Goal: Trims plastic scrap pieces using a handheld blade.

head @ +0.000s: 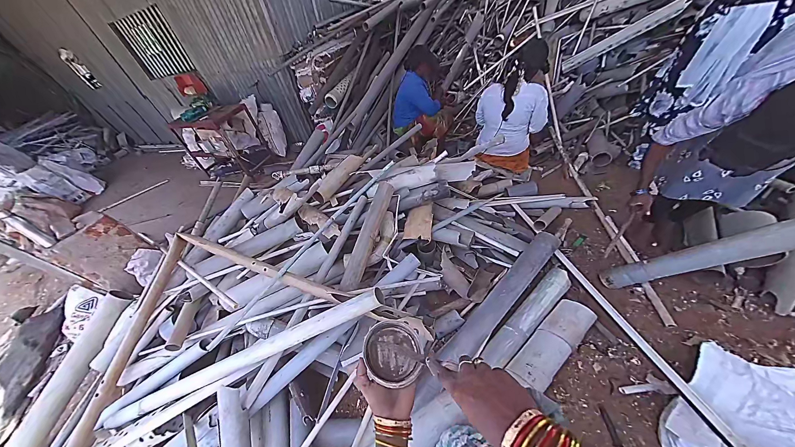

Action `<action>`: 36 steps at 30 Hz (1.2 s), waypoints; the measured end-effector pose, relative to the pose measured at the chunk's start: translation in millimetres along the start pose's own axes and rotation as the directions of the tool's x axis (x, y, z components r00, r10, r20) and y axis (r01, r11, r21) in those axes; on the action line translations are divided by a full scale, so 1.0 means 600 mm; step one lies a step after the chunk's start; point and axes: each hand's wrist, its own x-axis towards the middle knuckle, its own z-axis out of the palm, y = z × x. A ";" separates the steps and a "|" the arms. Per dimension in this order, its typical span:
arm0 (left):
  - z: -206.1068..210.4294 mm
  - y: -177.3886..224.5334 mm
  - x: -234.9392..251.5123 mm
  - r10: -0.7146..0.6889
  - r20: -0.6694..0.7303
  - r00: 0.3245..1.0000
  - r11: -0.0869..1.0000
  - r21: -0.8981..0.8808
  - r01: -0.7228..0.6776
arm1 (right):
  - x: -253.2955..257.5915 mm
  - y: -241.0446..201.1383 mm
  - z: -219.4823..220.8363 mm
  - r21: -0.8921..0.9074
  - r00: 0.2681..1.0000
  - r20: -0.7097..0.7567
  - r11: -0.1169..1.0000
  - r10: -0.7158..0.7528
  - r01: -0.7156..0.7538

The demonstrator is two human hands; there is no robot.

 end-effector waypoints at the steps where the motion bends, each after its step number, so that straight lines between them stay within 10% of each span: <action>1: -0.001 -0.001 0.002 0.016 0.003 1.000 1.000 -0.018 -0.016 | -0.005 -0.006 0.003 -0.015 0.999 0.030 1.000 -0.016 0.017; 13: 0.022 -0.015 0.000 0.244 -0.166 0.955 0.969 0.013 -0.245 | 0.007 -0.031 0.021 -0.008 0.996 0.060 0.998 -0.063 0.063; 36: 0.002 -0.022 0.002 0.187 -0.148 0.971 0.982 -0.004 -0.190 | 0.027 -0.004 0.008 0.081 0.997 0.074 0.996 -0.028 0.022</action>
